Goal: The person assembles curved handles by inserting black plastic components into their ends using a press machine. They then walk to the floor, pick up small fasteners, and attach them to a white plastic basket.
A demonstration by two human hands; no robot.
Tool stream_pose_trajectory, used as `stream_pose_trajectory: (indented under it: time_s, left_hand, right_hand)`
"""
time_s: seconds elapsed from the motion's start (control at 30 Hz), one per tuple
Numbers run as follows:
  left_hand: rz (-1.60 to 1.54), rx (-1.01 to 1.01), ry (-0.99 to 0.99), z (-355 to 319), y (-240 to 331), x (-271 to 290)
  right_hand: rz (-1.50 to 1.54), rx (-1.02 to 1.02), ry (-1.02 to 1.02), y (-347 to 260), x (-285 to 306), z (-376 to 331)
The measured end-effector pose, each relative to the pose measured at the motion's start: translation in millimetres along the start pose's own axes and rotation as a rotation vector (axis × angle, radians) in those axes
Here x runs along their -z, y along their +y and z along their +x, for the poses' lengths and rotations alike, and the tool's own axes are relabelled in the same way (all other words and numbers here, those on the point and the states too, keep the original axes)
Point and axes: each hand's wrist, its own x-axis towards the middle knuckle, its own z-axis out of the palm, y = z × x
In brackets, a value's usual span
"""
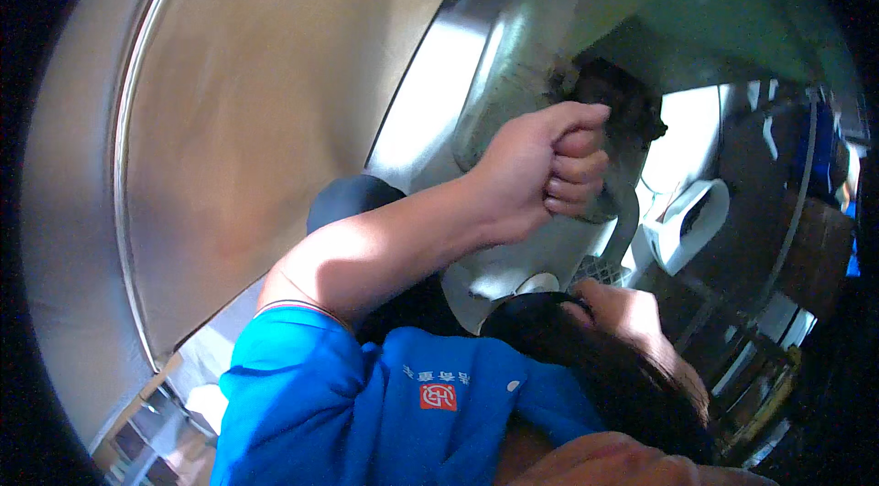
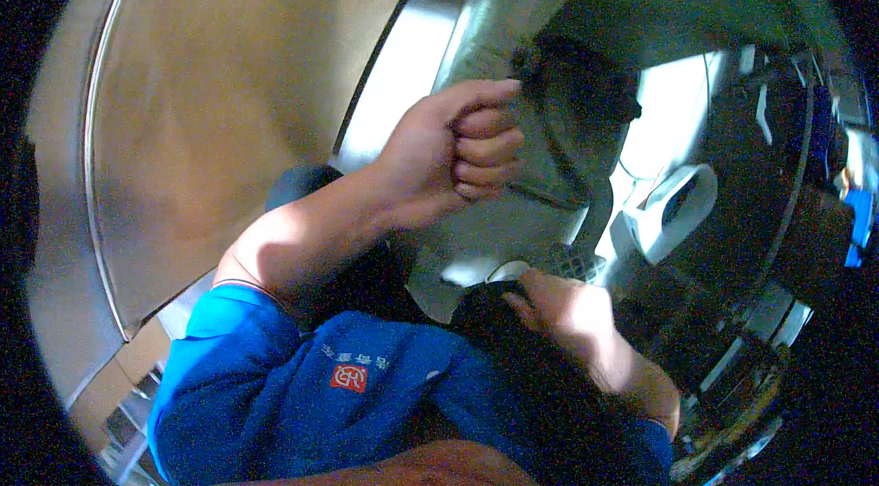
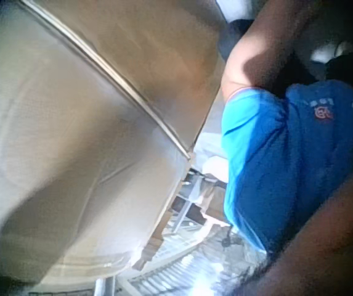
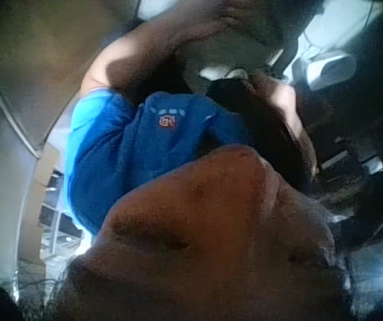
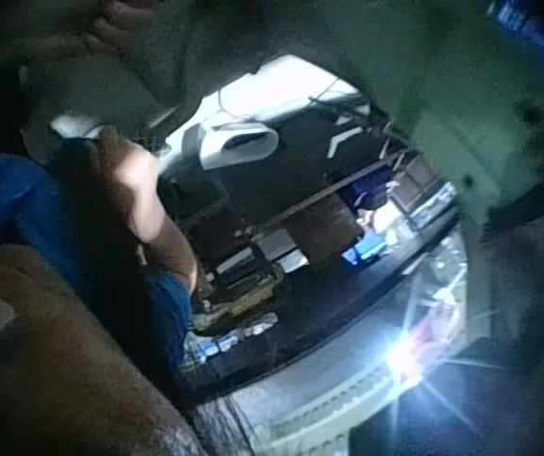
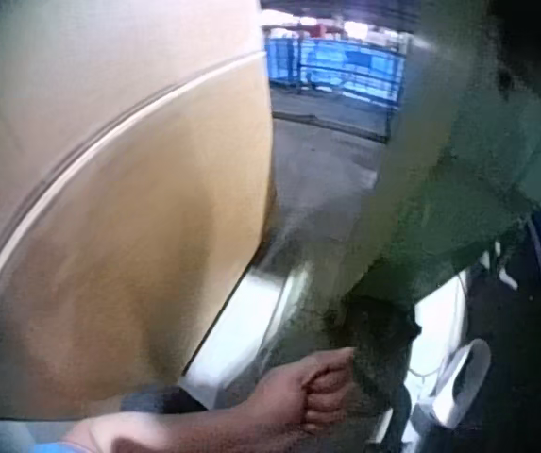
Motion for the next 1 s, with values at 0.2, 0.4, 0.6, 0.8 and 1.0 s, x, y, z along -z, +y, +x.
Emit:
stream_pose_trajectory:
  time_s: [0.2, 0.4, 0.6, 0.8, 1.0]
  left_hand:
    - [0.048, -0.059, -0.067, -21, 4, -4]
    - [0.061, -0.047, -0.011, -30, 12, -8]
    - [0.079, -0.063, 0.037, -10, 22, 8]
    - [0.005, -0.019, 0.031, -16, 25, 15]
    - [-0.002, 0.021, -0.059, -30, 23, 3]
  right_hand:
    - [-0.208, 0.063, -0.123, 77, -59, 40]
    - [-0.332, -0.079, -0.217, 102, -65, 85]
    - [-0.398, -0.146, -0.266, 95, -44, 122]
    - [-0.385, -0.067, -0.218, 81, -34, 131]
    - [-0.345, -0.097, -0.293, 68, -27, 114]
